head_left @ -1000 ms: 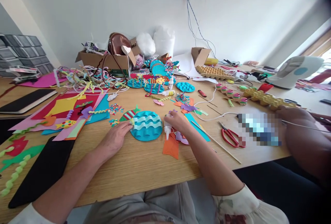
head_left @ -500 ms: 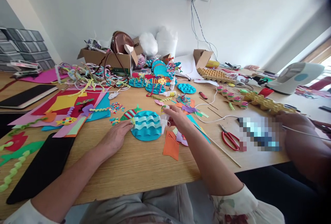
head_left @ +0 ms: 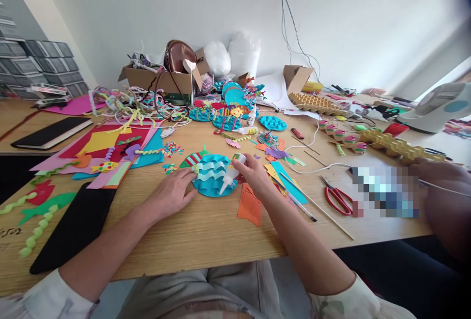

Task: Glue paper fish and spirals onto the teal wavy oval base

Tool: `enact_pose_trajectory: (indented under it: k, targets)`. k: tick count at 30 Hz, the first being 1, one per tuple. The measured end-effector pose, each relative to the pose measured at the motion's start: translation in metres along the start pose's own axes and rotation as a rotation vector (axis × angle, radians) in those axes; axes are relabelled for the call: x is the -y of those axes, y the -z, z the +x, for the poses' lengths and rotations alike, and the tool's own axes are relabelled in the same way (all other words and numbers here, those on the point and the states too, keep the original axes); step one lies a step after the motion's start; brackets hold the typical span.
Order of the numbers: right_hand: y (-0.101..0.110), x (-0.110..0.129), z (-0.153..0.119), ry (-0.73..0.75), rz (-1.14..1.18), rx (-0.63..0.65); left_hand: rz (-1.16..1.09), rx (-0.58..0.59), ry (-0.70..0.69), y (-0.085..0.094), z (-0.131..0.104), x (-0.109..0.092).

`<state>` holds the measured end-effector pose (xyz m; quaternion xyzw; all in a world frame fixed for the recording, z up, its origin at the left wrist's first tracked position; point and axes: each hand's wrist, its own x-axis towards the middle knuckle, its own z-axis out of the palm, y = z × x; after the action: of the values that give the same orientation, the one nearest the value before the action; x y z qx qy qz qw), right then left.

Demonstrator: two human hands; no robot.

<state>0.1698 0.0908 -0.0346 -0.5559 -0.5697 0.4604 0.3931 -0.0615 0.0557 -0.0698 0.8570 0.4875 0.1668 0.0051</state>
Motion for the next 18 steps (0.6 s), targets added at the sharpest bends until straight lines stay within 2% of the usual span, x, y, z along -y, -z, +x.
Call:
enact_pose_trajectory:
  k: [5, 9, 18]
  targets:
    - [-0.003, 0.002, -0.002, 0.072, -0.086, -0.023, 0.028, 0.039, 0.045, 0.003, 0.001, -0.008]
    - [-0.009, 0.005, -0.003, 0.105, -0.15, -0.032, 0.05, 0.017, 0.068, 0.001, 0.001, -0.011]
    - [-0.011, -0.001, -0.005, -0.04, -0.278, -0.088, 0.132, -0.03, 0.1, -0.007, 0.002, -0.017]
